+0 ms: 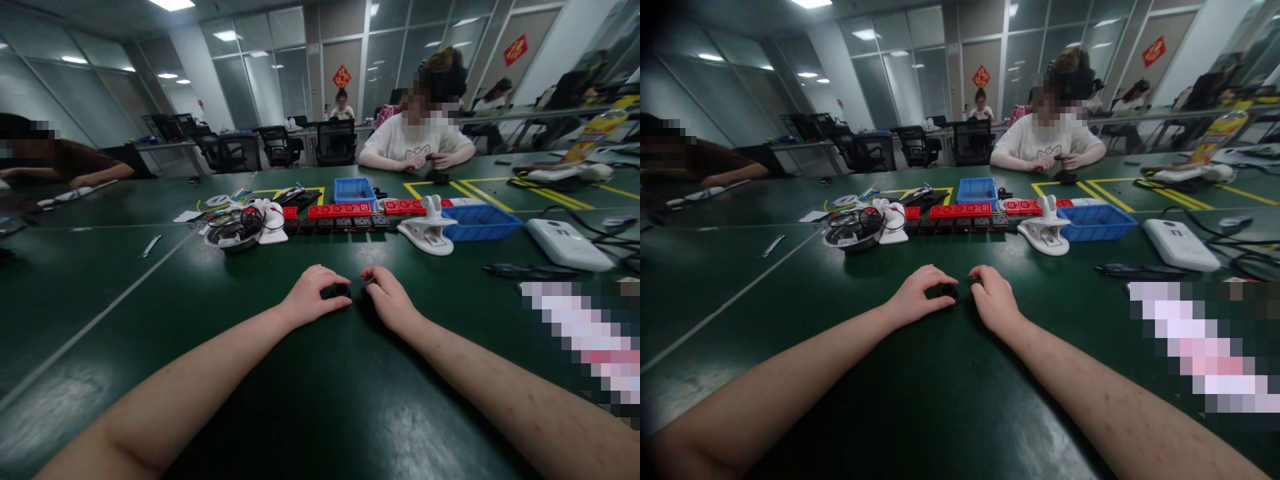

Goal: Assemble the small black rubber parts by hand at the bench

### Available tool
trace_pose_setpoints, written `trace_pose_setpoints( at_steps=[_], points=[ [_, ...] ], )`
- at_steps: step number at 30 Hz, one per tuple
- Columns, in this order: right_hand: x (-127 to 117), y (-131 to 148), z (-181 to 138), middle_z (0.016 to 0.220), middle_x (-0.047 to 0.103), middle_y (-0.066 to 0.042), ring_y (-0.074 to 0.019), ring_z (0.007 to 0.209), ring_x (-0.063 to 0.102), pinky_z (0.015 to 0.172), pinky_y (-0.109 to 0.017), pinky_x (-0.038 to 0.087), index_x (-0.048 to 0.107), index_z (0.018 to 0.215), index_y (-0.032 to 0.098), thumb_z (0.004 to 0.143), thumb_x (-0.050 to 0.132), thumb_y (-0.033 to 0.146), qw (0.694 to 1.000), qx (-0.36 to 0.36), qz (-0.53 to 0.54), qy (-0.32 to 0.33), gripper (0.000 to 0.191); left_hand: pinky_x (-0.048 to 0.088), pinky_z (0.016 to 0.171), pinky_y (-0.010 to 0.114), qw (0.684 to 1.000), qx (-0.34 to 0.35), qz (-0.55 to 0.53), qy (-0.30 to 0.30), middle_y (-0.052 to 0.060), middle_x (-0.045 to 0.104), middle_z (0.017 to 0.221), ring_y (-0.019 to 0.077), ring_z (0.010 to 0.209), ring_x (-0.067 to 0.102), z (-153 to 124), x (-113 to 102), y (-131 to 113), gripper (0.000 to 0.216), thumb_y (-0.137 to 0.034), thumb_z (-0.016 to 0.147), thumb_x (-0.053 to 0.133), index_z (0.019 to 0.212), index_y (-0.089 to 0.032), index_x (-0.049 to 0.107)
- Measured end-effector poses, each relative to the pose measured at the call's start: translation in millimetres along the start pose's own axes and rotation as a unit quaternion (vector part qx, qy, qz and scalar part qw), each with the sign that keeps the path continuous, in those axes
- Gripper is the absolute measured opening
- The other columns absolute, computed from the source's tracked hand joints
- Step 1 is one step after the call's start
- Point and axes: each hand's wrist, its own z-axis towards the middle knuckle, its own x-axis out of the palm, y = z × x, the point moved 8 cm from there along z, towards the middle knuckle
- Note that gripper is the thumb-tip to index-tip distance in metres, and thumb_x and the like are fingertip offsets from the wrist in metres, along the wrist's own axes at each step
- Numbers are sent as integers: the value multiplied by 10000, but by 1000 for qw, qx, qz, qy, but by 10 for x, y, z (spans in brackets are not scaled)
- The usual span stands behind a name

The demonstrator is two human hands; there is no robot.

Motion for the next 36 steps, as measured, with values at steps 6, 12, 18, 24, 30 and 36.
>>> trace_pose_setpoints(
  at_steps=[6, 12, 18, 24, 30, 36],
  points=[
    [17, 53, -11, 890, 581, -69, -208, 879, 530, 801, -333, 409, 542, 890, 169, 717, 366, 139, 999, -3, -30, 21, 248, 416, 853, 288, 999, -35, 30, 11, 6, 632, 939, 171, 932, 546, 12, -1, 17, 242, -347, 765, 645, 971, -220, 626],
    [18, 85, -34, 911, 596, -72, -197, 885, 532, 813, -312, 399, 560, 930, 153, 733, 387, 117, 998, -4, -60, 31, 264, 411, 866, 313, 993, -84, 76, 11, 15, 636, 968, 192, 951, 545, 12, -85, 168, 267, -387, 777, 607, 985, -222, 627],
    [15, 99, -61, 914, 594, -82, -202, 881, 539, 794, -306, 406, 555, 973, 141, 758, 382, 123, 996, -10, -80, 36, 276, 407, 865, 331, 968, -207, 138, 10, 43, 635, 1029, 240, 988, 544, -360, -583, 649, 323, -452, 782, 555, 1004, -232, 638],
    [32, 115, -72, 909, 601, -84, -209, 875, 545, 776, -306, 407, 560, 976, 139, 761, 393, 125, 994, -22, -95, 41, 273, 423, 800, 317, 888, -410, 204, -35, 83, 619, 1079, 268, 964, 557, -1424, -1450, 1181, 432, -470, 802, 511, 1075, -148, 603],
    [40, 114, -77, 920, 598, -84, -213, 897, 538, 783, -306, 403, 558, 988, 139, 766, 394, 128, 993, -26, -105, 44, 276, 439, 666, 286, 791, -558, 243, -59, 40, 651, 934, 264, 875, 578, -2519, -2134, 1308, 607, -618, 770, 446, 1139, -147, 546],
    [41, 119, -84, 919, 596, -85, -220, 901, 535, 783, -311, 404, 556, 989, 139, 767, 397, 136, 992, -25, -111, 49, 273, 443, 614, 364, 705, -654, 258, -92, -8, 573, 548, 329, 796, 569, -3496, -2569, 1320, 653, -750, 667, 380, 960, -204, 587]
  ],
)
